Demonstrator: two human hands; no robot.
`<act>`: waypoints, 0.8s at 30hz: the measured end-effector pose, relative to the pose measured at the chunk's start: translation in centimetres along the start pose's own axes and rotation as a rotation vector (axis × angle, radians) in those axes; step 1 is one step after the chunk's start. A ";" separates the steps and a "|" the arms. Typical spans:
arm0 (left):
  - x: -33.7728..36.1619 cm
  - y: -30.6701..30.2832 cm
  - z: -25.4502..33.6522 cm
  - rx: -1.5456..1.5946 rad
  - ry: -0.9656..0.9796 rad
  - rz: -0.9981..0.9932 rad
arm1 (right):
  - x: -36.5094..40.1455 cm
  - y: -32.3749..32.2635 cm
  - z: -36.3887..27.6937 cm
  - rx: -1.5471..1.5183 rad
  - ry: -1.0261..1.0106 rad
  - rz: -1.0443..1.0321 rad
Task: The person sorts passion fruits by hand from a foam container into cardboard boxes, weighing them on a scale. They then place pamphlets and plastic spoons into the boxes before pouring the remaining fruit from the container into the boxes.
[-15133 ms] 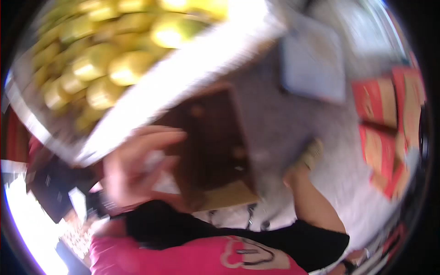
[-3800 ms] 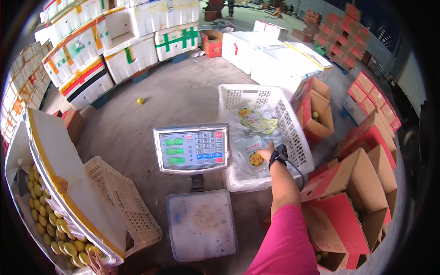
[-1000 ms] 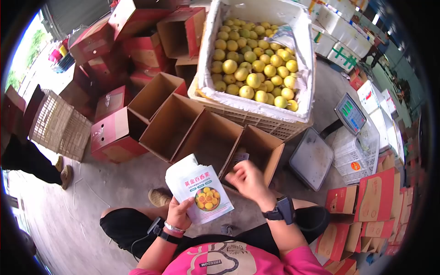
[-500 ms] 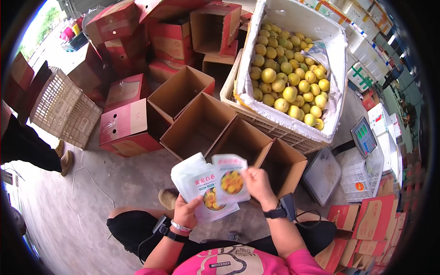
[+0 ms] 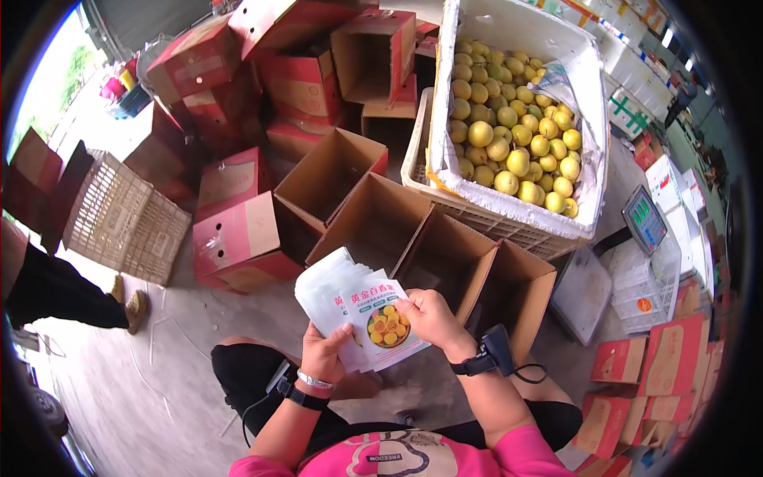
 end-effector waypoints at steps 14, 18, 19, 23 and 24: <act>2.7 -6.1 13.3 0.066 0.212 -0.117 | -1.0 11.4 -8.8 -0.057 0.123 -0.091; 4.4 -7.2 16.9 0.093 0.293 -0.103 | -0.2 15.2 -13.5 -0.119 -0.048 -0.169; 5.0 -7.2 18.1 0.098 0.316 -0.099 | 0.6 15.4 -15.8 -0.109 -0.027 -0.208; 7.0 -7.7 23.0 0.033 0.452 -0.146 | 1.5 16.9 -21.5 0.049 -0.190 -0.255; 7.8 -7.1 24.1 0.015 0.467 -0.151 | 1.3 16.9 -23.2 0.173 -0.367 -0.205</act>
Point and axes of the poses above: each hand's wrist, its own x-axis away from the middle knuckle, its own y-axis out of the palm, z = x × y, the point moved 9 cm from there along -x, towards the middle knuckle, and after that the axes turned 6 degrees about y, right-handed, at the moved point
